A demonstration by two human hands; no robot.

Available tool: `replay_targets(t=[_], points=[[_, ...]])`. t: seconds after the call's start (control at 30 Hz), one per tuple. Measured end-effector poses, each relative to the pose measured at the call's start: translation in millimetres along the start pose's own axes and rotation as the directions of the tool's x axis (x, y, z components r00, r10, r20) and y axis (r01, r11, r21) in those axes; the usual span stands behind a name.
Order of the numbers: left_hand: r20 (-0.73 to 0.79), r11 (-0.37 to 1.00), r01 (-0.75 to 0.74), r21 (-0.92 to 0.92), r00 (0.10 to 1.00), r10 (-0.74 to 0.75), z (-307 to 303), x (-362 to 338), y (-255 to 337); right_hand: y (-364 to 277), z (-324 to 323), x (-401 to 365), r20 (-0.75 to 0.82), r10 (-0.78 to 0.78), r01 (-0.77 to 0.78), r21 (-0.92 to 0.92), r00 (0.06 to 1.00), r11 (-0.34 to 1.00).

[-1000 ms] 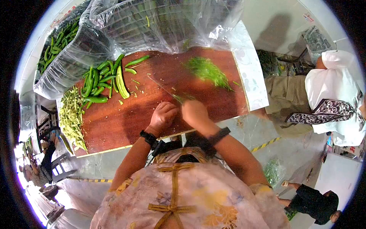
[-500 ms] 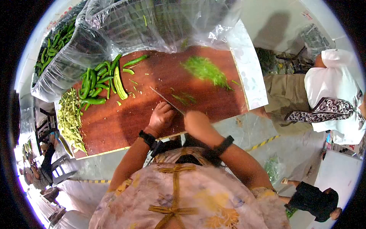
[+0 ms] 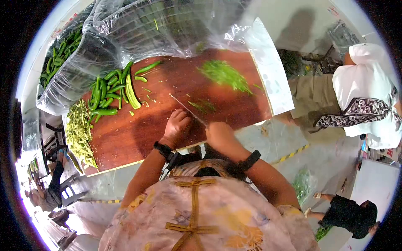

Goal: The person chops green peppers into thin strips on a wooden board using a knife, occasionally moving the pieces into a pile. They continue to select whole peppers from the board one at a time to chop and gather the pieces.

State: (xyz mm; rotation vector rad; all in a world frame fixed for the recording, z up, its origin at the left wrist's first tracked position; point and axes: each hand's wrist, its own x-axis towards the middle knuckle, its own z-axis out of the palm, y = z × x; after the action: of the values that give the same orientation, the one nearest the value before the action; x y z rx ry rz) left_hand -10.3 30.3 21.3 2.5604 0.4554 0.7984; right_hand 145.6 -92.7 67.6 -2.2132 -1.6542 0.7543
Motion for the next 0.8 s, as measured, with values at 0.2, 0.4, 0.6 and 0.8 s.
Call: replay_targets(t=[0.2,0.4,0.6,0.8], points=[[-0.058,1.000,-0.010,-0.009,0.998,0.010,3,-1,-2,-2,-1,0,0.030,0.011,-0.011,0.008,0.999,1.000],[-0.080,0.999,-0.035,-0.010,0.996,0.034,3,1,1,-16,8,21,0.003,-0.016,0.016,0.004,1.000,1.000],[-0.059,0.999,-0.023,-0.022,0.998,0.021,2,0,0,-15,14,35,-0.135,-0.009,0.018,0.068,0.991,0.997],[0.014,1.000,0.017,-0.003,1.000,-0.017,1,-3,0,-6,4,1,-0.013,0.049,-0.048,0.053,0.999,0.997]])
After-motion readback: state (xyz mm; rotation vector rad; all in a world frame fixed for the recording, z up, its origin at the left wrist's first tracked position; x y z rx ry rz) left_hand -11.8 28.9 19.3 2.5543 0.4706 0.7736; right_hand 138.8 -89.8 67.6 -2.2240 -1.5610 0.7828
